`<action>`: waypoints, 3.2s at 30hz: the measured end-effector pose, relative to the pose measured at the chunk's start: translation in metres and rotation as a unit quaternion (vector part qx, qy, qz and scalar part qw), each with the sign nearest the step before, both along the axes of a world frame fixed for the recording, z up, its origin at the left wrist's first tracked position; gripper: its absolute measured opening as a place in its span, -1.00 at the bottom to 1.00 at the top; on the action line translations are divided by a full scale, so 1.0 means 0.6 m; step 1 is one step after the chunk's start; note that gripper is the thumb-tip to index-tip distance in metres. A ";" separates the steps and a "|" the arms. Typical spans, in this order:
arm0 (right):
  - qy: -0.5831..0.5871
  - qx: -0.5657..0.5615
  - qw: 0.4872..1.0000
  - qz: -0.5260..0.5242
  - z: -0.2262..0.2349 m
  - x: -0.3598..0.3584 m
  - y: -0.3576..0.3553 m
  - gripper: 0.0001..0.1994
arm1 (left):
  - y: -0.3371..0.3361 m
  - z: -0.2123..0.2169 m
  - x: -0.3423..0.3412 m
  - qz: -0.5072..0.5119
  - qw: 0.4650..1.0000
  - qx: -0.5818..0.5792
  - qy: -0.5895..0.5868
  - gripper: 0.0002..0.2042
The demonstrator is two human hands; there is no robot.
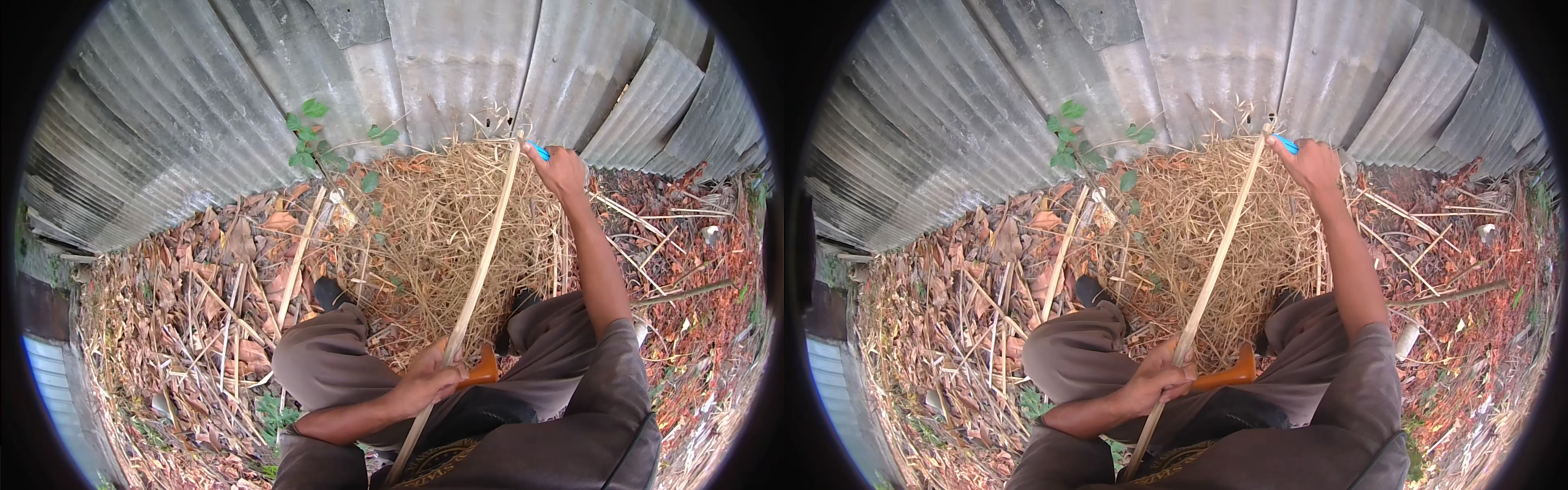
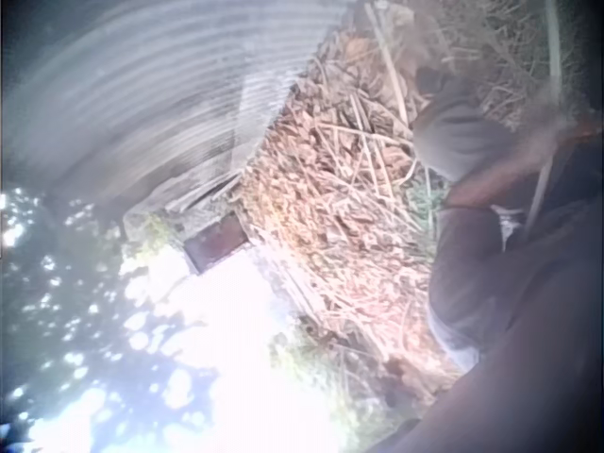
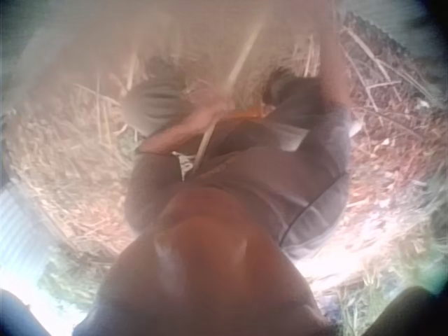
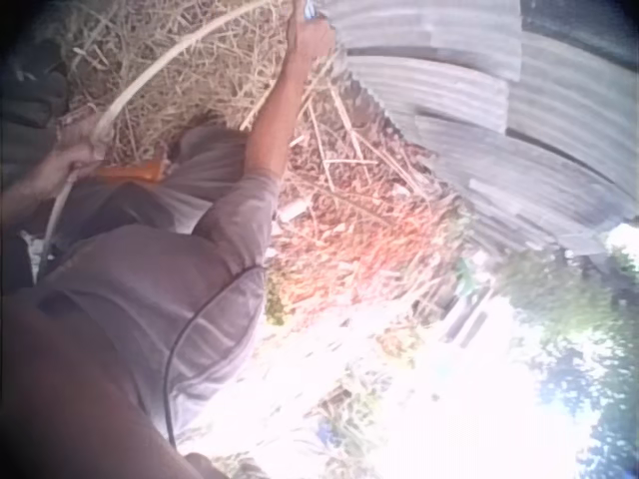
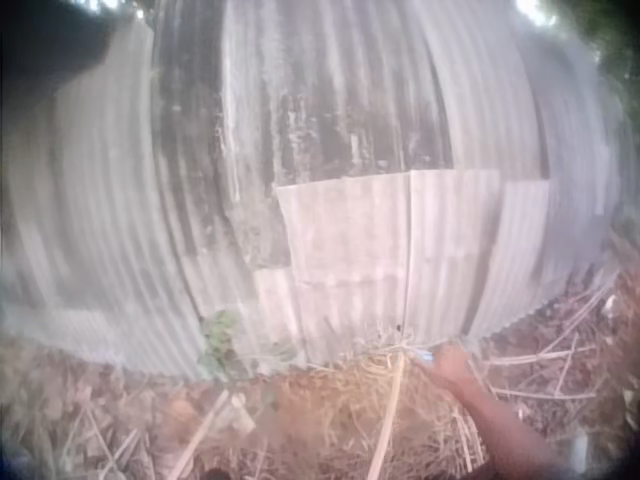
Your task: The person sits cross-legged on a small stool and uses a large machete to split and shape a long, thin stick. Afterward, they switch to a small blue utility knife to further refine and smooth the stick's surface.
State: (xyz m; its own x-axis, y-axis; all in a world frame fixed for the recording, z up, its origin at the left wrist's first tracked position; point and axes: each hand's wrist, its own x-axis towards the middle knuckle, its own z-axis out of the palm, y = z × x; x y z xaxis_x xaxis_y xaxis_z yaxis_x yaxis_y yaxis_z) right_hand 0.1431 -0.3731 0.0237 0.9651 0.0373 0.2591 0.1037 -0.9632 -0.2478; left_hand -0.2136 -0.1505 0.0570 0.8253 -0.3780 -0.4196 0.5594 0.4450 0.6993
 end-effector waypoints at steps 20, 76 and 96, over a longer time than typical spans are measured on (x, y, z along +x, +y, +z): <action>0.025 0.092 0.874 0.476 0.035 -0.319 0.154 -0.27 | 0.055 0.014 0.045 0.141 0.977 -0.157 0.039 -0.89; 0.075 0.035 0.903 0.422 0.052 -0.317 0.138 -0.30 | 0.049 0.007 0.031 0.126 0.986 -0.102 0.048 -0.85; 0.035 0.028 0.970 0.240 0.004 -0.188 0.107 -0.18 | 0.027 -0.014 0.017 0.055 0.996 -0.062 0.044 -0.79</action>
State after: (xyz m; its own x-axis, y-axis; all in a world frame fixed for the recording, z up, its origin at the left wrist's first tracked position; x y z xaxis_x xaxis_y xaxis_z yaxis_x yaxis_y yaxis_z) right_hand 0.0302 -0.3090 0.0261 0.8555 0.4738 0.2091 0.5177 -0.7930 -0.3213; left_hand -0.2035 -0.1344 0.0487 0.8265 -0.3405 -0.4483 0.5593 0.5867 0.5856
